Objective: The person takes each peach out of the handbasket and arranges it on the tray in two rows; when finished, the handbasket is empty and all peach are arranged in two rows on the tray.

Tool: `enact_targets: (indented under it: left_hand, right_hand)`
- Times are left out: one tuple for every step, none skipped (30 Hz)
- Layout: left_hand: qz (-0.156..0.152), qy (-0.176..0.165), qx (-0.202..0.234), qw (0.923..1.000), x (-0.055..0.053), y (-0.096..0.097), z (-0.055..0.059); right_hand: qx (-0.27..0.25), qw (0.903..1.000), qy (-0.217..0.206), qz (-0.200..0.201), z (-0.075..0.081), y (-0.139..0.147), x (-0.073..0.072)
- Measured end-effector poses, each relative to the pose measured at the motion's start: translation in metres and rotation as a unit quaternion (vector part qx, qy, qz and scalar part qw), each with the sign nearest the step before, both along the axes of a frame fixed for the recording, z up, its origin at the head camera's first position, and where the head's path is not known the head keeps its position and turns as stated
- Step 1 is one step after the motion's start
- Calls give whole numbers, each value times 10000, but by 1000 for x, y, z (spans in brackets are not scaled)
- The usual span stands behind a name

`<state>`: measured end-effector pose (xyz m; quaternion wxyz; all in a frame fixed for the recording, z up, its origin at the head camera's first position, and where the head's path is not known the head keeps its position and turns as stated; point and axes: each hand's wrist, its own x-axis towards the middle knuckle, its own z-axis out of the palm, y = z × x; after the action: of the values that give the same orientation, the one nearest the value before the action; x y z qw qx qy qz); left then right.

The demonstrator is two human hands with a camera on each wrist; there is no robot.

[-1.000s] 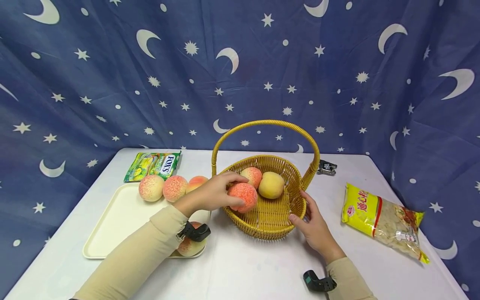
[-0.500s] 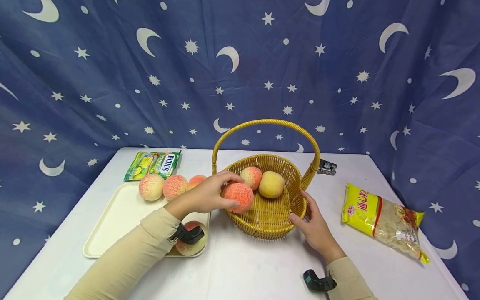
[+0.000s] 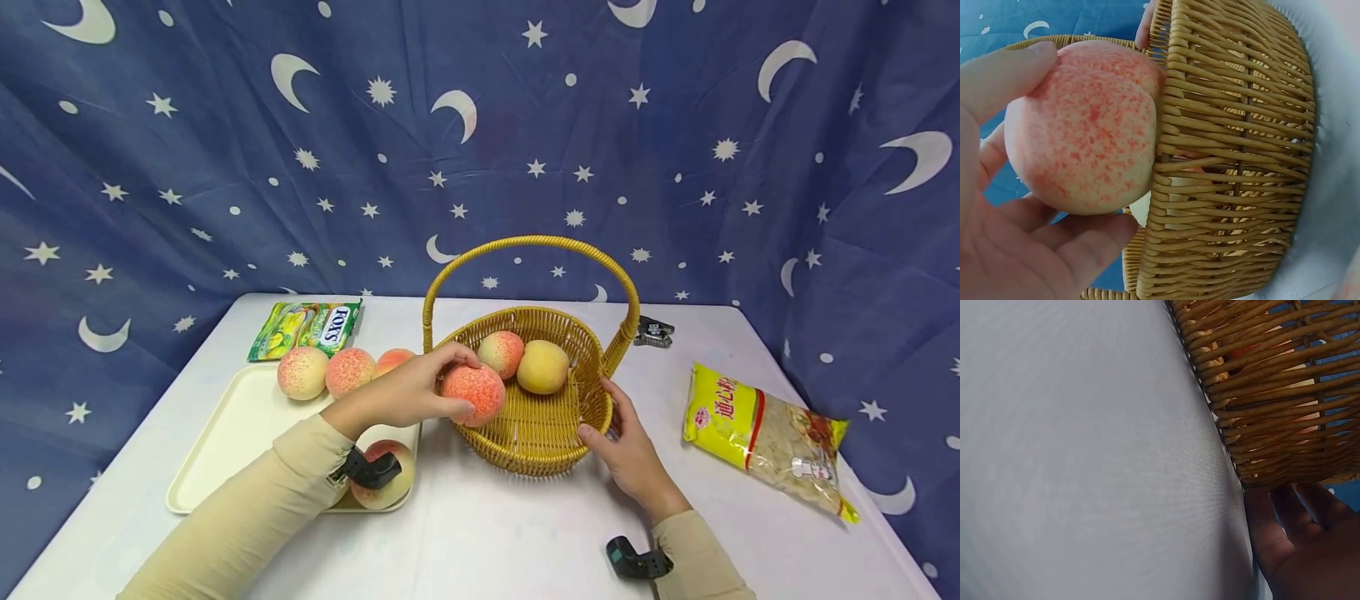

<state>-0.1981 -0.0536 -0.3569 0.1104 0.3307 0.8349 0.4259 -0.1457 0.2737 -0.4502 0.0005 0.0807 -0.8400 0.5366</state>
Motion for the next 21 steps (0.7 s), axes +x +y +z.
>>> enact_targets:
  left_hand:
    - [4, 26, -27, 10000, 0, 0, 0]
    - [12, 22, -59, 10000, 0, 0, 0]
    - [30, 15, -91, 10000, 0, 0, 0]
    - [43, 8, -112, 9999, 1, 0, 0]
    - [66, 4, -129, 9999, 1, 0, 0]
    - [94, -2, -132, 9999, 2, 0, 0]
    - [131, 1, -124, 9998, 2, -1, 0]
    - [159, 5, -110, 9998, 3, -1, -1]
    - [187, -3, -93, 9998, 4, -2, 0]
    - [209, 2, -82, 9997, 4, -3, 0]
    - [230, 18, -75, 9997, 5, -4, 0]
    - [242, 31, -69, 9997, 6, -5, 1]
    - [244, 51, -56, 9997, 7, -6, 2]
    - [249, 69, -50, 9997, 8, -7, 2]
    - [253, 90, -49, 9996, 9, -9, 3]
    - [259, 114, -52, 9996, 10, -10, 4]
    - [263, 138, -57, 9995, 11, -11, 5]
    - [266, 158, -64, 9995, 12, -13, 5]
    - [273, 187, -75, 9994, 13, -14, 6]
    - [279, 219, -101, 9993, 14, -16, 7]
    - [280, 254, -121, 9992, 15, -17, 7]
  right_hand:
    - [-9, 10000, 4, 7, 0, 0, 0]
    - [-15, 10000, 7, 10, 1, 0, 0]
    - [-27, 10000, 10, 15, 1, 0, 0]
    - [-29, 10000, 11, 13, 1, 0, 0]
    - [-25, 10000, 14, 9, 1, 0, 0]
    - [-28, 10000, 16, 11, 1, 0, 1]
    - [-23, 10000, 19, 9, 1, 0, 0]
    - [-12, 10000, 18, 6, 1, 0, 0]
    - [2, 10000, 18, 4, 1, 0, 0]
    - [19, 10000, 14, -2, 1, 0, 0]
    - [24, 10000, 14, -6, 1, 0, 0]
    - [23, 10000, 11, -7, 1, 0, 0]
    - [26, 10000, 7, -12, 1, 1, 0]
    - [26, 10000, -2, -15, 1, 1, 0]
    - [17, 10000, -11, -17, 1, 1, 0]
    - [7, 10000, -26, -22, 1, 1, 0]
    - [4, 10000, -36, -27, 0, 1, 0]
    - [6, 10000, -45, -31, 0, 1, 0]
    - [9, 10000, -50, -35, 0, 1, 0]
    - [15, 10000, -50, -35, -1, 1, 0]
    - [15, 10000, -51, -36, -1, 1, -1]
